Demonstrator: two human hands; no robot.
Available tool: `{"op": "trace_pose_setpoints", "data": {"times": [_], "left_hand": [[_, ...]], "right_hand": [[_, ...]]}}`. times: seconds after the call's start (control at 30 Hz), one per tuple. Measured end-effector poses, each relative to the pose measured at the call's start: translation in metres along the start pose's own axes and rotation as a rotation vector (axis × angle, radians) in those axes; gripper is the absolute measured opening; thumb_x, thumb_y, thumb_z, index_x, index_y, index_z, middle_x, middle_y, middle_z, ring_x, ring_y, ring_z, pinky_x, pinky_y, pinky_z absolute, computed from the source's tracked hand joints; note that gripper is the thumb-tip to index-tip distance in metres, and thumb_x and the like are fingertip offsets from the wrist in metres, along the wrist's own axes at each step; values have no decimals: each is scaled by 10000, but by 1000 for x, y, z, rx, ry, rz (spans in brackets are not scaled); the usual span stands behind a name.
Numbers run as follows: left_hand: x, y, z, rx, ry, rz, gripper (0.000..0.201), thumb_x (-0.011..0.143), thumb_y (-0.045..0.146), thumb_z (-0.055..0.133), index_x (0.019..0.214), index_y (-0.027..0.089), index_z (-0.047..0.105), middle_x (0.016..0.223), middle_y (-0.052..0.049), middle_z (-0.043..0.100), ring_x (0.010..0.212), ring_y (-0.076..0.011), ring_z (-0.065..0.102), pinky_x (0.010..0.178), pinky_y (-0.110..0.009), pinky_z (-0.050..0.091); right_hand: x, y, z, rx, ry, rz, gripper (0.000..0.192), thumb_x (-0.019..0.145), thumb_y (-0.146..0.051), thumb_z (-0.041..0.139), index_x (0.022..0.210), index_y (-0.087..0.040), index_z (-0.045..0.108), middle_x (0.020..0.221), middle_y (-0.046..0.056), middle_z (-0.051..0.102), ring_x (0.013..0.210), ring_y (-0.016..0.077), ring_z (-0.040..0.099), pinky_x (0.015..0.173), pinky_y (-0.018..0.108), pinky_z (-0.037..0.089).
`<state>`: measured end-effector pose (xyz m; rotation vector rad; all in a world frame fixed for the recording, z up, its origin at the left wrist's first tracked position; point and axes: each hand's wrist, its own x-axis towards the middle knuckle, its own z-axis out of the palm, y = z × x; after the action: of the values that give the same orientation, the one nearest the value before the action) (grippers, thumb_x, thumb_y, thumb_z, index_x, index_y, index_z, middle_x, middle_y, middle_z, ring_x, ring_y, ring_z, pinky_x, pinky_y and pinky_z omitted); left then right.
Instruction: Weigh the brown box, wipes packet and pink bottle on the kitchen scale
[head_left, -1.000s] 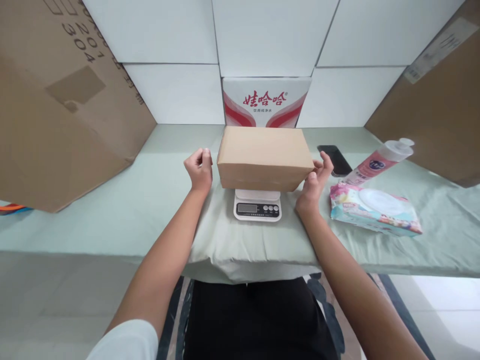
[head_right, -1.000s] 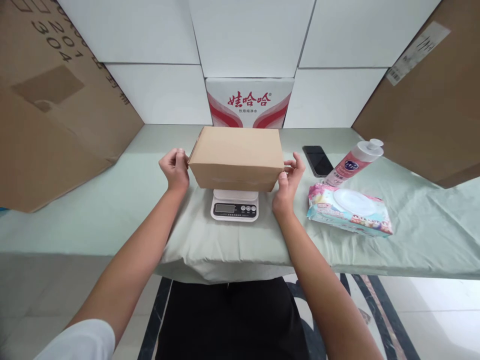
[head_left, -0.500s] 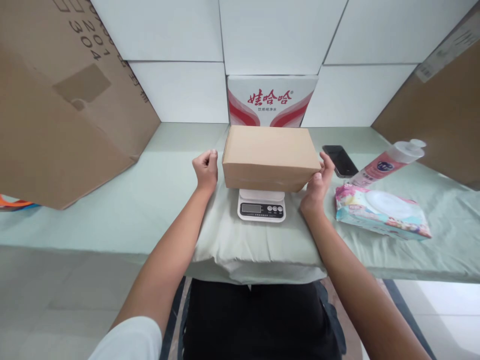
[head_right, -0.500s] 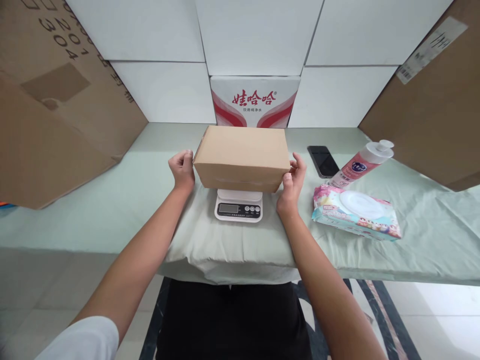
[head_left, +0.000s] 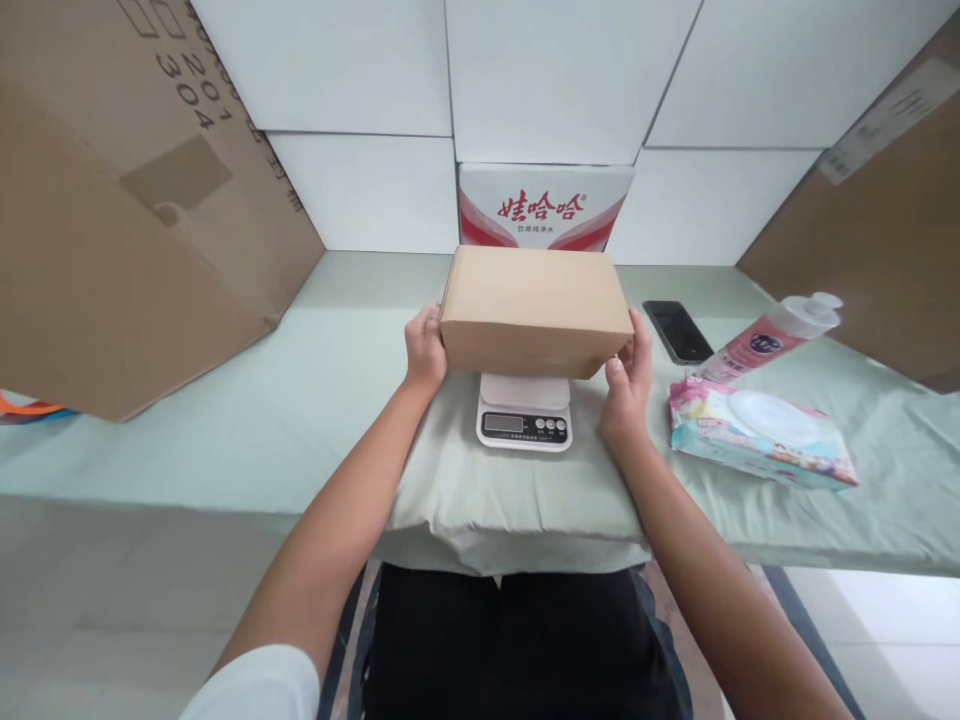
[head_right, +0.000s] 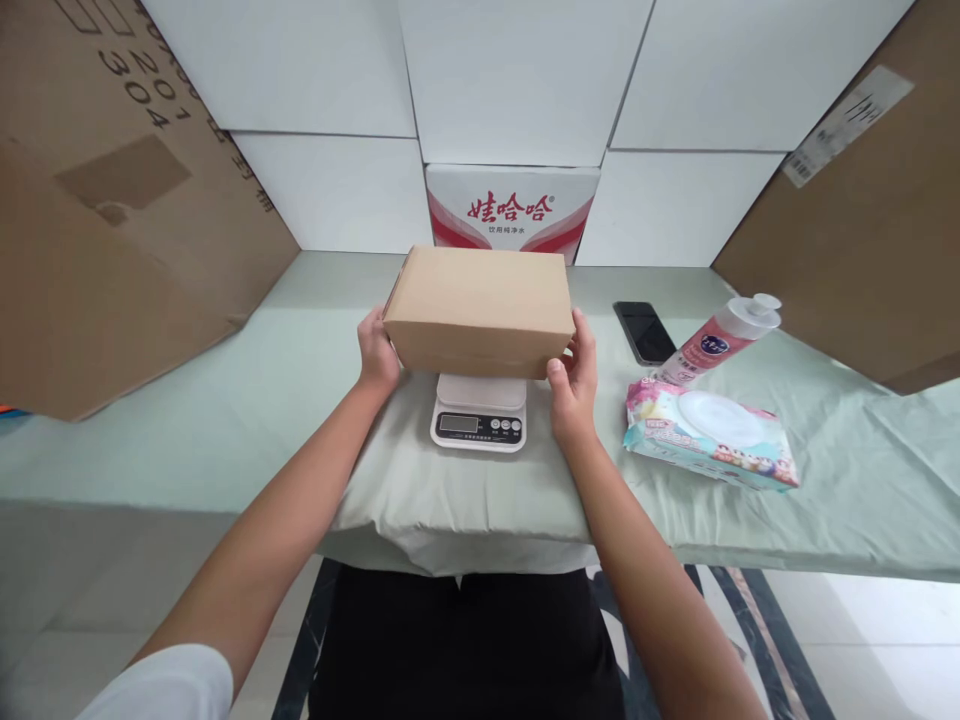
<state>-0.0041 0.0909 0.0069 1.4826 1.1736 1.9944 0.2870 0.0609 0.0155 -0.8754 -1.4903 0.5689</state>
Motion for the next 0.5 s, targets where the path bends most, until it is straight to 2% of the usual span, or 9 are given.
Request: {"op": "trace_pose_setpoints", "data": {"times": [0.13,0.23,0.37,0.5], "left_hand": [[7,8,-3,23,52,39,562,968,761,474,847,221,572,763,-9,515,717,-161,524,723,-303,451],[14,7,-7,9,93,38,601,957,787,456,1044,228,658,990,-65,651,950,-196,635,826,-305,513],[24,-8,-16,-20,204,-49,713,940,823,426,1258,238,678,1339,-120,668,1279,-241,618,992,-329,536],[33,-27,-27,12,325,-208,806,920,863,377,1287,215,687,1427,-149,650,1367,-254,591,1095,-364,506]], "right_hand": [[15,-9,5,16,-81,-31,718,948,-683,560,1571,-377,375,1615,86,448,1424,325,533,1174,579,477],[46,-16,20,18,-154,-80,654,959,-674,565,1521,-372,426,1625,70,428,1458,307,491,1202,549,460],[95,-7,58,69,-271,-59,677,931,-716,576,1485,-351,446,1609,65,455,1492,301,443,1222,533,438],[120,14,99,135,-332,126,733,856,-773,603,1438,-348,467,1566,72,502,1461,309,463,1164,563,475]]}}
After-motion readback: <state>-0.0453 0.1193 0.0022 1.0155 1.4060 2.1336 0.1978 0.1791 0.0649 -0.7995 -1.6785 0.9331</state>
